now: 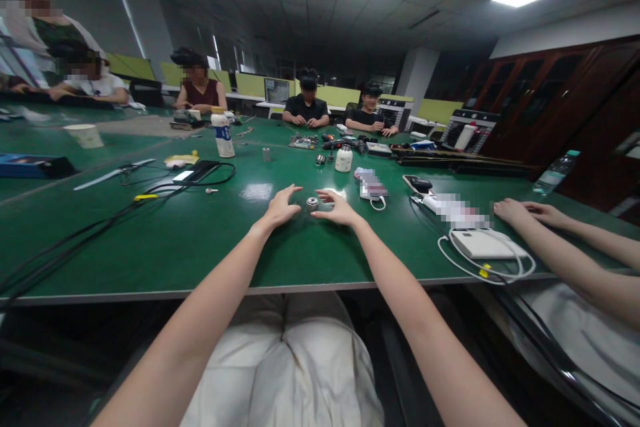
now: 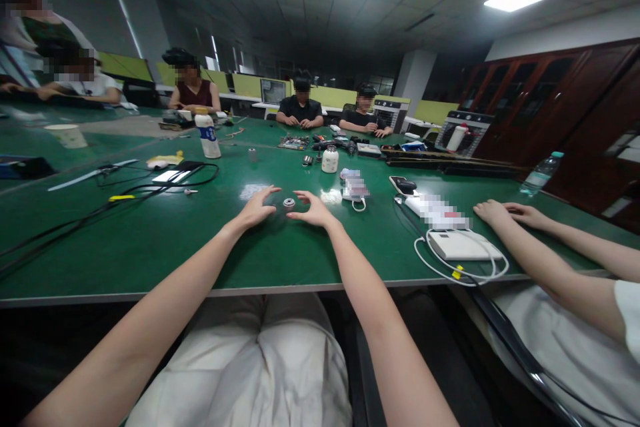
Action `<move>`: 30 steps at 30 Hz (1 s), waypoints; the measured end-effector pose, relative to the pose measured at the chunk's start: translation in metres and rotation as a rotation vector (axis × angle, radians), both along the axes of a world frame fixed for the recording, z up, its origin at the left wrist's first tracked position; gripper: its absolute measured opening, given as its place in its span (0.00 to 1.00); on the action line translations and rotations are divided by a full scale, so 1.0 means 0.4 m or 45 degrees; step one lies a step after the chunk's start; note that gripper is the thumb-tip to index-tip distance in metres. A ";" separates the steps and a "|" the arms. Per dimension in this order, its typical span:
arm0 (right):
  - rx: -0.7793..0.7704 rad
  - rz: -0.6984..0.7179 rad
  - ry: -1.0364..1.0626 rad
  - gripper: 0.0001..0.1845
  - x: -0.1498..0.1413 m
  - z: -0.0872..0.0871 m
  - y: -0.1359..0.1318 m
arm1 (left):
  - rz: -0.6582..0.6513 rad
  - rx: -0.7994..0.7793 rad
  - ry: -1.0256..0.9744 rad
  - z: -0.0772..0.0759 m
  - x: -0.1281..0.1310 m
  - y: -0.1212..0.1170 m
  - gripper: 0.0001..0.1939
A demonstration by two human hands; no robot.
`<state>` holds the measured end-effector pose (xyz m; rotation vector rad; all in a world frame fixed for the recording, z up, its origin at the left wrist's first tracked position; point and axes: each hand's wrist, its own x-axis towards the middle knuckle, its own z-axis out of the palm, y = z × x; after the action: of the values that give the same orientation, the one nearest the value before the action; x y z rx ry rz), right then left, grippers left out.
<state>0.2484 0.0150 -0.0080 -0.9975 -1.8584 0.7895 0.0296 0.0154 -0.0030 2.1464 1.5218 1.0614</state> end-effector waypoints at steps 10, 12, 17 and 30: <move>-0.179 0.130 0.292 0.25 -0.067 -0.030 -0.002 | 0.133 0.114 0.361 -0.023 -0.022 -0.001 0.16; -0.175 0.108 0.291 0.25 -0.068 -0.031 -0.006 | 0.168 0.134 0.312 -0.016 -0.019 -0.006 0.12; -0.147 0.063 0.286 0.24 -0.074 -0.038 -0.008 | 0.114 0.266 -0.012 0.017 0.017 -0.034 0.11; -0.109 0.022 0.147 0.26 -0.074 -0.062 0.009 | -0.059 0.357 -0.001 0.051 0.063 -0.068 0.15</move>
<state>0.2186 0.0186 -0.0326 -0.9693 -1.7486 0.9242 0.0547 -0.0118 0.0176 2.3499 1.3842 1.3267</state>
